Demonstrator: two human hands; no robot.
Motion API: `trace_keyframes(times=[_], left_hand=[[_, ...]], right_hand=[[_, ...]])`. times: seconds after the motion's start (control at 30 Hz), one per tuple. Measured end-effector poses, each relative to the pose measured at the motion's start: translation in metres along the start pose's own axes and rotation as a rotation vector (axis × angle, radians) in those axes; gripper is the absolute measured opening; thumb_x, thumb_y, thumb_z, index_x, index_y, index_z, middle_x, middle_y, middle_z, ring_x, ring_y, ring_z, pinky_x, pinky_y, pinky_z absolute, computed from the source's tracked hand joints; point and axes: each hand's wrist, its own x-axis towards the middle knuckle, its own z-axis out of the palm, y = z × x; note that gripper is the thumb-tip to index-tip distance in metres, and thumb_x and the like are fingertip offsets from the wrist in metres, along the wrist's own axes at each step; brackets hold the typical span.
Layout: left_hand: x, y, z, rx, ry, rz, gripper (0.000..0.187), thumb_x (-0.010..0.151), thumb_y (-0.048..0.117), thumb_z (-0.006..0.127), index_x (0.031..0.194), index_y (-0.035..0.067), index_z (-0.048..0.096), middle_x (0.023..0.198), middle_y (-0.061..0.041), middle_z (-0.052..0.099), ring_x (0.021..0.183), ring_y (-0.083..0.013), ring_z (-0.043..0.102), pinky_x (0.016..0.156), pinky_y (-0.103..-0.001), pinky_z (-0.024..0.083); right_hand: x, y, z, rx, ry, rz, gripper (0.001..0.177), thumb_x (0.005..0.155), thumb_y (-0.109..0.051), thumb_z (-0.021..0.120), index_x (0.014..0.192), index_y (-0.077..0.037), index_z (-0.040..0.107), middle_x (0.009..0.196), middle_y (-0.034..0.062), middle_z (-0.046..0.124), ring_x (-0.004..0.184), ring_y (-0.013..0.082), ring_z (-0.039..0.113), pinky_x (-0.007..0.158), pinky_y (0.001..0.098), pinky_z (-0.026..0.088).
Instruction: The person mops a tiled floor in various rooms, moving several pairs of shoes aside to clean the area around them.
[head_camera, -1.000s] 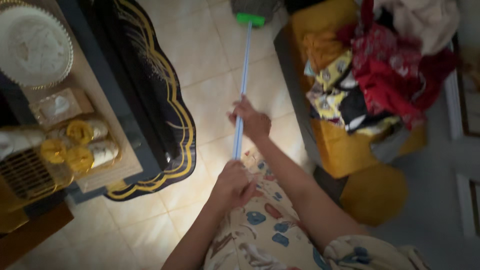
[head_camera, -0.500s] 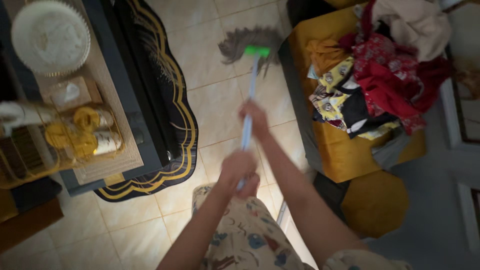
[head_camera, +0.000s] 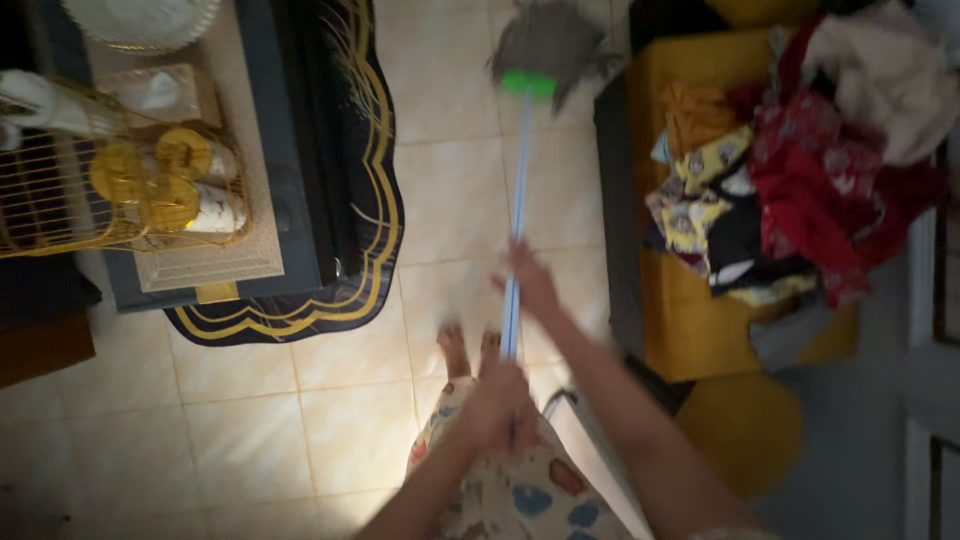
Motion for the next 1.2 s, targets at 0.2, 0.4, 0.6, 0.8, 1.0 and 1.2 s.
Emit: trace_keyframes(times=[0.2,0.4,0.6,0.8,1.0,1.2], left_hand=[[-0.037,0.081,0.015,0.004,0.457,0.177,0.025,0.067,0.000,0.072,0.076,0.009,0.051,0.081,-0.006,0.054,0.087,-0.0251,0.059,0.091,-0.049,0.055],[0.060,-0.069,-0.012,0.175,0.396,0.077,0.033,0.051,0.019,0.075,0.073,0.011,0.052,0.077,-0.012,0.052,0.076,-0.0371,0.051,0.069,-0.048,0.039],[0.114,-0.101,-0.056,0.135,0.533,0.368,0.023,0.068,-0.008,0.066,0.078,0.006,0.052,0.076,-0.010,0.048,0.074,-0.0329,0.051,0.073,-0.043,0.044],[0.025,-0.052,-0.034,0.112,0.729,0.189,0.023,0.067,-0.010,0.063,0.074,0.008,0.050,0.069,-0.010,0.047,0.066,-0.0322,0.046,0.064,-0.041,0.036],[-0.077,0.116,-0.024,-0.019,0.614,0.181,0.013,0.075,-0.003,0.059,0.081,0.006,0.052,0.078,-0.012,0.051,0.071,-0.0320,0.054,0.072,-0.046,0.046],[-0.070,0.146,-0.033,0.092,0.711,0.355,0.012,0.073,0.001,0.067,0.076,0.004,0.056,0.081,-0.010,0.059,0.075,-0.0273,0.062,0.086,-0.051,0.060]], right_hand=[[-0.031,-0.098,-0.056,0.185,0.050,-0.038,0.007,0.088,-0.010,0.073,0.087,-0.006,0.068,0.129,0.0257,0.067,0.123,0.0446,0.062,0.098,0.0443,0.056],[0.115,0.031,0.019,-0.042,-0.007,-0.236,0.039,0.085,-0.017,0.077,0.119,-0.009,0.060,0.138,0.0161,0.057,0.132,0.0387,0.055,0.103,0.0578,0.047],[0.199,0.060,0.012,-0.310,-0.373,-0.021,0.088,0.077,-0.033,0.083,0.154,-0.018,0.043,0.167,0.0056,0.031,0.149,0.0378,0.032,0.107,0.0768,0.029],[0.120,-0.019,0.046,0.009,0.020,-0.202,0.074,0.088,-0.025,0.080,0.150,0.001,0.049,0.154,0.0210,0.049,0.146,0.0405,0.040,0.114,0.0691,0.030],[-0.017,-0.200,-0.042,0.442,0.356,-0.150,0.002,0.096,0.000,0.065,0.094,0.001,0.066,0.091,0.0164,0.070,0.087,0.0335,0.073,0.112,0.0515,0.053],[-0.029,-0.252,-0.071,0.397,0.357,-0.232,0.004,0.097,0.001,0.061,0.093,0.003,0.063,0.084,0.0156,0.066,0.074,0.0315,0.071,0.083,0.0394,0.062]])
